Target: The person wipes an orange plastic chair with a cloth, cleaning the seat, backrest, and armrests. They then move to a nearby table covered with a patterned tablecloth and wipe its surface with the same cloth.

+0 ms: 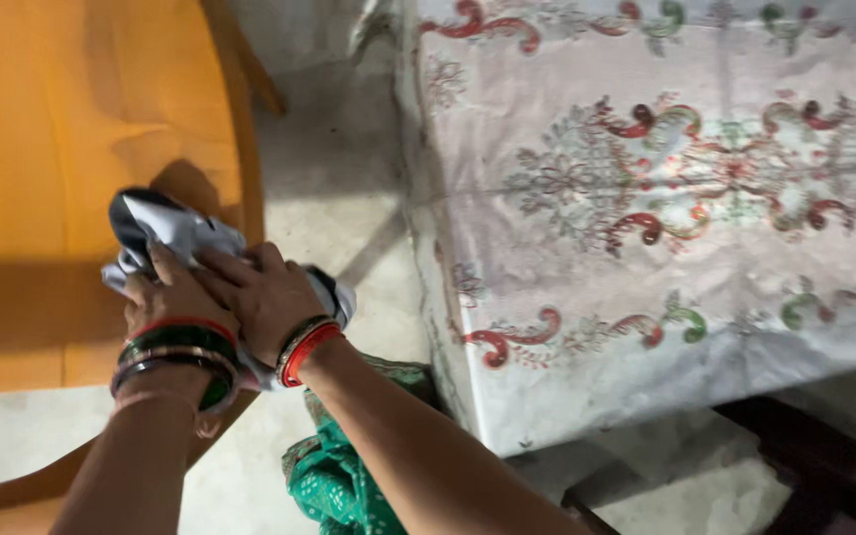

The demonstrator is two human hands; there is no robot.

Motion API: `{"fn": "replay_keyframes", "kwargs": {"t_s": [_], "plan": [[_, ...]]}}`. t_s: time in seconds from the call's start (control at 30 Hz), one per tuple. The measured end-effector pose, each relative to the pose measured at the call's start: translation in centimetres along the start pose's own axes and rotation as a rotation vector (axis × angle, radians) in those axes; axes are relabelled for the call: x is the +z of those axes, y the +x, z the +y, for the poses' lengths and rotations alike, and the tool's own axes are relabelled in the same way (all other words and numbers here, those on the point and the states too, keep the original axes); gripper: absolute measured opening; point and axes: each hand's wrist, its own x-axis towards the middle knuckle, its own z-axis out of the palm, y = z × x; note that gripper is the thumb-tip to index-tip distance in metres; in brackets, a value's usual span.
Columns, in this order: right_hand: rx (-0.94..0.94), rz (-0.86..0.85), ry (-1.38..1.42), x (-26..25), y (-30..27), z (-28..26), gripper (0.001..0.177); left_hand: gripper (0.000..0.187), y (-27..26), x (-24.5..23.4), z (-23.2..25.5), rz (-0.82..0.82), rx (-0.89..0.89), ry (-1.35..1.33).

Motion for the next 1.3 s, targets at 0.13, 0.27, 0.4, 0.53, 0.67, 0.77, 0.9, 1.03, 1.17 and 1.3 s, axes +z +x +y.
{"fn": "replay_keyframes", "kwargs": {"t_s": [0.13,0.27,0.4,0.53,0.67,0.77,0.9,1.03,1.17,1.3], "plan": [[0.178,0.132,0.098,-5.2,-4.5,4.2,0.05,0.087,-5.2,2.9,3.6,0.239,0.356,-0.069],[0.374,0.345,-0.085,-10.8,-11.2,10.9,0.056,0.074,-9.7,8.2,9.1,0.256,0.805,-0.127],[0.64,0.169,-0.219,-11.1,-17.1,14.1,0.061,0.078,-12.2,14.9,10.9,0.211,0.993,0.053],[0.309,-0.003,-0.296,-7.6,-22.2,12.1,0.058,0.071,-14.8,19.9,8.5,0.0,0.799,0.232],[0.005,-0.066,-0.223,-8.5,-26.7,14.6,0.055,0.075,-18.3,22.1,5.9,-0.108,0.725,0.324],[0.291,-0.15,-0.345,-11.5,-27.7,17.7,0.074,0.091,-19.4,21.5,7.1,0.07,0.888,-0.055],[0.656,0.155,-0.267,-14.0,-27.4,21.0,0.064,0.085,-19.4,21.6,12.2,0.121,0.944,-0.105],[0.722,0.273,-0.299,-13.5,-25.7,21.1,0.07,0.094,-18.4,23.7,16.8,0.159,0.839,0.119],[0.358,0.031,-0.309,-13.7,-31.2,19.8,0.061,0.1,-19.3,24.7,17.2,0.108,0.747,0.245],[0.338,0.048,-0.231,-19.2,-36.6,25.1,0.078,0.108,-21.8,25.4,19.3,0.094,0.79,0.221]]}}
